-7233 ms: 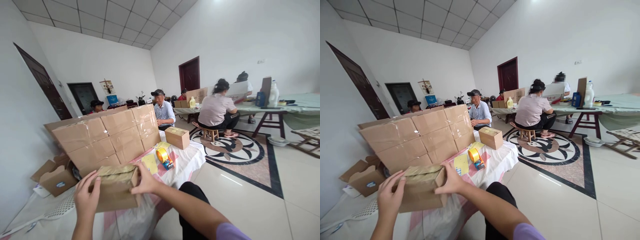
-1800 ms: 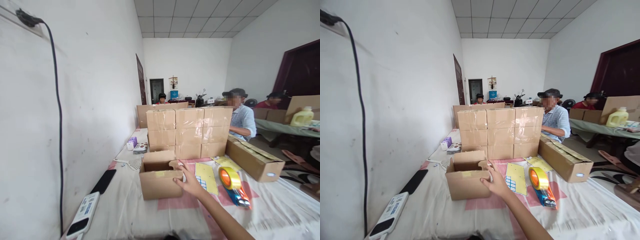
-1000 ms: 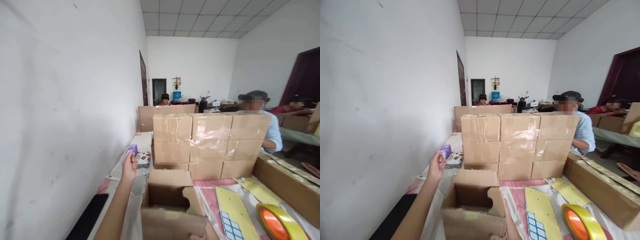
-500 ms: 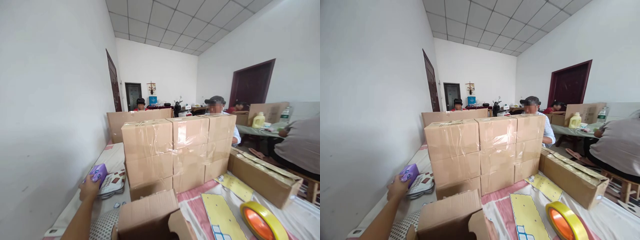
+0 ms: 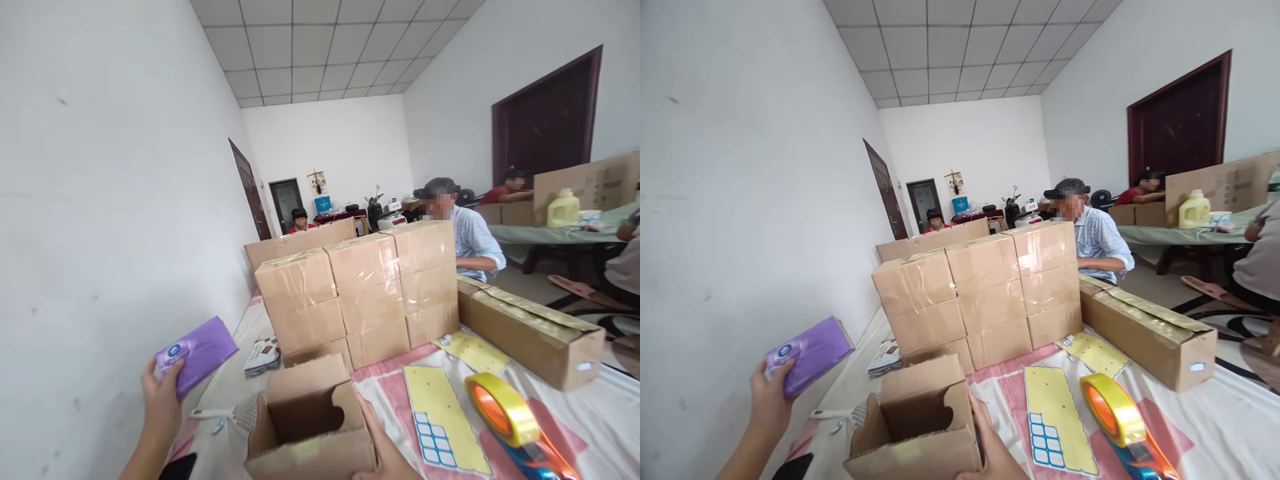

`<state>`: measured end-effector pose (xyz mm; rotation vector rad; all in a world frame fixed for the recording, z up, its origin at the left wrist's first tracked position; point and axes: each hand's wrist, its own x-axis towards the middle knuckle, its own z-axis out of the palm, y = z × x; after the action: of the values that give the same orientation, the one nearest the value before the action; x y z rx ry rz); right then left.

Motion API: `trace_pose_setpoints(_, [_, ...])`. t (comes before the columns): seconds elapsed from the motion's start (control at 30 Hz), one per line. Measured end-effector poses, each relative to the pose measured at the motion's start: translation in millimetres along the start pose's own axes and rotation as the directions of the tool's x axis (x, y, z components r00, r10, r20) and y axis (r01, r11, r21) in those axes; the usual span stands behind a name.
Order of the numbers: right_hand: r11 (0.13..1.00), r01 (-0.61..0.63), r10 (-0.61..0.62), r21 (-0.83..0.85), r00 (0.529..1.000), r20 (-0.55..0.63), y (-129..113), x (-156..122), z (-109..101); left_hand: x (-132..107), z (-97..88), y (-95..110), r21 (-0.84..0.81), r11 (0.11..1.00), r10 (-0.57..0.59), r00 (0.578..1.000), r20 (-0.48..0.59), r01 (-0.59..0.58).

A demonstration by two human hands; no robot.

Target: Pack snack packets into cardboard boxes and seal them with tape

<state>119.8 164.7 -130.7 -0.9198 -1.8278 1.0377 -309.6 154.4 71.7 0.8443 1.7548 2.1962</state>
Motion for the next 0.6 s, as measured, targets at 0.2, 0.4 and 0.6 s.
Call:
trace_pose_setpoints(0.2, [0.994, 0.055, -0.062, 0.096, 0.995, 0.073, -5, -11, -1, -96, -2.8, 49, -0.242, 0.937, -0.224, 0.964, 0.142, 0.253])
trace_pose_setpoints(0.4, [0.978, 0.162, -0.173, 0.130, 0.982, 0.076, -9, -15, -6, -141, 10.9, 49, -0.194, 0.918, -0.299, 0.926, 0.232, 0.345])
trace_pose_setpoints(0.6, [0.979, 0.162, -0.174, 0.125, 0.980, 0.095, -13, -23, -13, -168, 27.0, 62, -0.277, 0.877, -0.304, 0.900, 0.311, 0.392])
